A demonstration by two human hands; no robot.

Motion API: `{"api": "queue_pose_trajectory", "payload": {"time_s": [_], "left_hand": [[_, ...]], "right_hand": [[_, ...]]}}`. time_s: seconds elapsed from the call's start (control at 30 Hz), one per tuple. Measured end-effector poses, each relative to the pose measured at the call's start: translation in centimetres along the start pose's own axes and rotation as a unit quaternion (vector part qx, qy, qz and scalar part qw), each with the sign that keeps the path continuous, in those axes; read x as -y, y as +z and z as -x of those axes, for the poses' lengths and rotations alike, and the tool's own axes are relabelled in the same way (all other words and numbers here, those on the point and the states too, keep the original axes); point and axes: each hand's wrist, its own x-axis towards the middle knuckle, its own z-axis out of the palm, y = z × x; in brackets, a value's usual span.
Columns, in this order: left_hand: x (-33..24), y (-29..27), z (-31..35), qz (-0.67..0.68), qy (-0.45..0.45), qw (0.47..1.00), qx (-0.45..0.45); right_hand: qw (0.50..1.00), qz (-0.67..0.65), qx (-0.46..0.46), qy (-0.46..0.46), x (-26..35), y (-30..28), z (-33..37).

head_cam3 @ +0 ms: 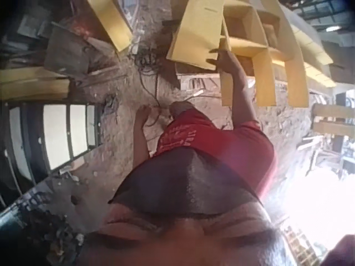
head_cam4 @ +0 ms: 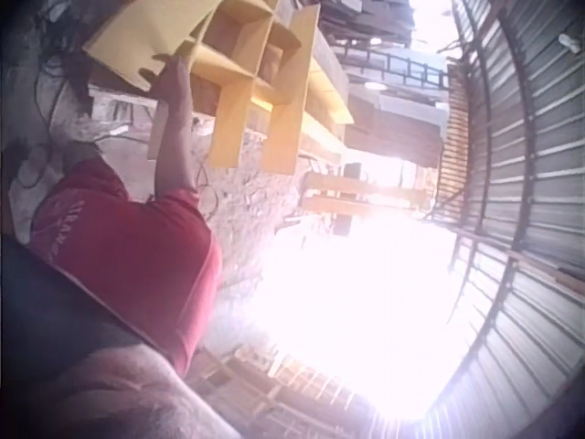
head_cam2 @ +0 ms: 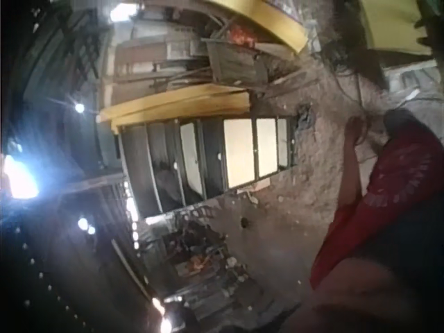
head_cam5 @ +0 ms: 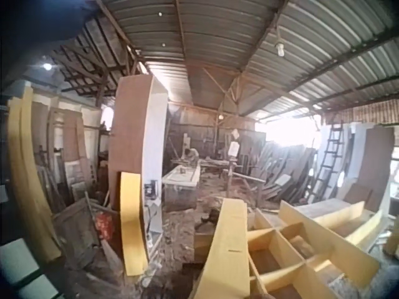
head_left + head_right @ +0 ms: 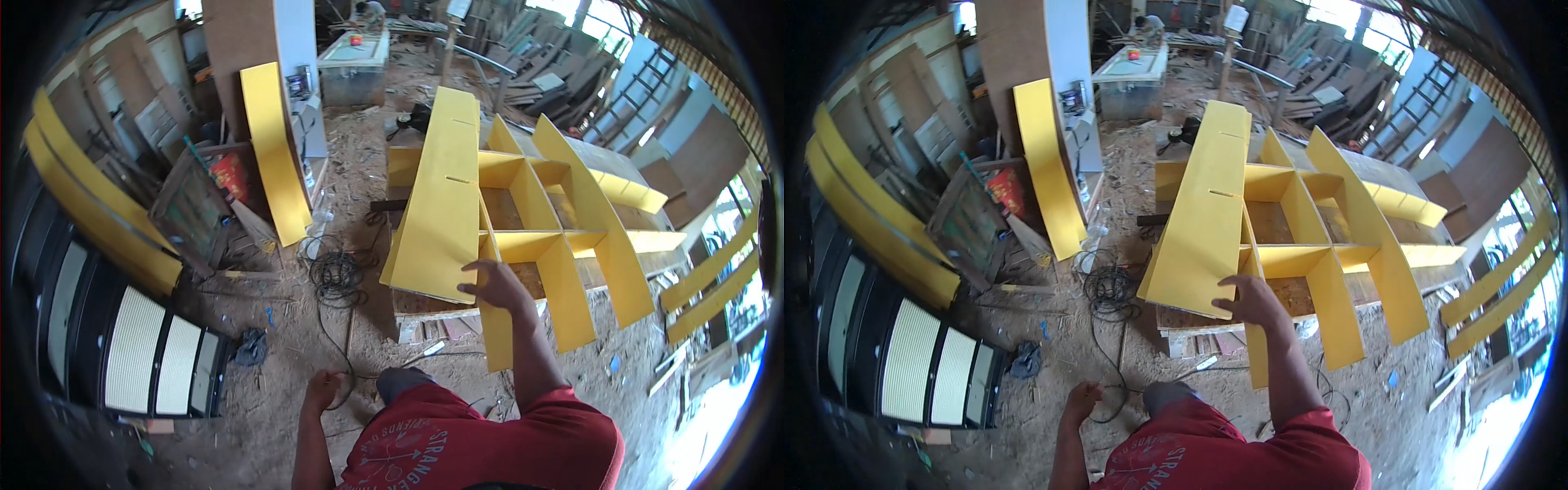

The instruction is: The person slots painted yellow wooden boards together on a workbench, uses a hand axe to tap the interlocking joints, and continues adding boards to form a grid-like shelf structure.

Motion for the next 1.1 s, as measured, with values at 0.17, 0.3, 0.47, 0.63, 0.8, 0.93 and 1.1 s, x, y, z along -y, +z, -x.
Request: {"api": "queue_pose_trajectory", "payload": {"time_s": [0.17, 0.3, 0.47, 0.63, 0.8, 0.93, 1.1], "left_hand": [[-1.8, -4.3, -14.1, 0.065, 0.012, 0.992, 0.109], [2.0, -11.5, -24.5, -0.141, 0.001, 0.984, 0.11], [16.2, -24.5, -28.5, -0.395, -0.24, 0.846, 0.265], [15.2, -31.6, -34.5, -0.168, -0.292, 0.914, 0.225], [13.8, -36.5, -55.6, -0.319, -0.163, 0.915, 0.185], [0.9, -35.5, -75.0, -0.151, -0.006, 0.984, 0.098], [-19.1, -33.8, -89.2, 0.016, 0.025, 0.982, 0.184]], "right_hand": [[0.998, 0.044, -0.014, -0.049, -1.0, -0.4, -9.5], [0.994, 0.082, -0.061, -0.04, -1.6, 0.4, -19.3], [0.979, 0.111, -0.146, 0.092, -0.2, 5.8, -32.7], [0.952, 0.14, -0.173, 0.21, -0.2, 8.9, -39.2], [0.917, 0.144, -0.222, 0.299, -0.3, 10.9, -44.2], [0.881, 0.144, -0.283, 0.349, -1.2, 11.3, -45.3], [0.839, 0.223, -0.365, 0.336, 1.1, 12.2, -50.8]]}}
